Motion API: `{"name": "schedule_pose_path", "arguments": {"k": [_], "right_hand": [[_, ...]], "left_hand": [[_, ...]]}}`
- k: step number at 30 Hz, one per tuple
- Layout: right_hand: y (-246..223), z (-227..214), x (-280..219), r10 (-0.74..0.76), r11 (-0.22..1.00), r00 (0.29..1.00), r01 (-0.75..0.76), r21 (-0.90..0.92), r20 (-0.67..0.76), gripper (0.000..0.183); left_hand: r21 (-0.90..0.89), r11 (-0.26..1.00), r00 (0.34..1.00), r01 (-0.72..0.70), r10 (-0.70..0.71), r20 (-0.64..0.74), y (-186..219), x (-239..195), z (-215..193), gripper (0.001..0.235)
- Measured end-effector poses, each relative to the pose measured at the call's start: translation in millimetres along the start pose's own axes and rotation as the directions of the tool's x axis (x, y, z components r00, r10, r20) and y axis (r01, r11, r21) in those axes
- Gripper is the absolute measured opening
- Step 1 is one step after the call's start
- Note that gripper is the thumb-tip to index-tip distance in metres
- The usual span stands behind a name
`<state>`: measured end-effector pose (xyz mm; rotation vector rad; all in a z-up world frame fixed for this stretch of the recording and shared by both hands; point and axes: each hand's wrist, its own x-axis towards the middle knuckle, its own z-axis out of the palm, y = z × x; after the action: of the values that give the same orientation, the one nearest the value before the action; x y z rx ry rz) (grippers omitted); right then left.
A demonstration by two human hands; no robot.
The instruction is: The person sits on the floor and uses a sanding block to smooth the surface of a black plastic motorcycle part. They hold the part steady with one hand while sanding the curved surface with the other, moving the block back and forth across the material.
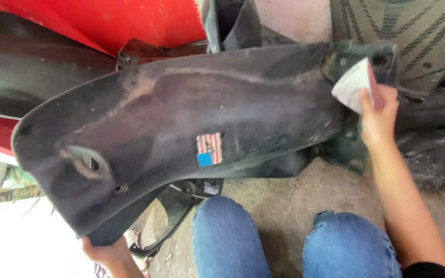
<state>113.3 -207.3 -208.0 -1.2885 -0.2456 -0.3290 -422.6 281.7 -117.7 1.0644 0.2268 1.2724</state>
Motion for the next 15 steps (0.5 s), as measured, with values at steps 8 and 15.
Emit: {"name": "schedule_pose_path", "arguments": {"k": [8,15], "right_hand": [[-63.9,27.9,75.0,-0.135,0.936,0.988,0.150,-0.318,0.070,0.029],[-28.6,-6.9,95.8,-0.068,0.970,0.993,0.088,-0.227,0.097,0.020]], "left_hand": [[-0.165,0.967,0.958,0.193,-0.222,-0.180,-31.7,-8.3,40.4,0.061],[-0.178,0.968,0.940,0.178,-0.221,-0.261,-58.6,-27.0,11.7,0.059]]}}
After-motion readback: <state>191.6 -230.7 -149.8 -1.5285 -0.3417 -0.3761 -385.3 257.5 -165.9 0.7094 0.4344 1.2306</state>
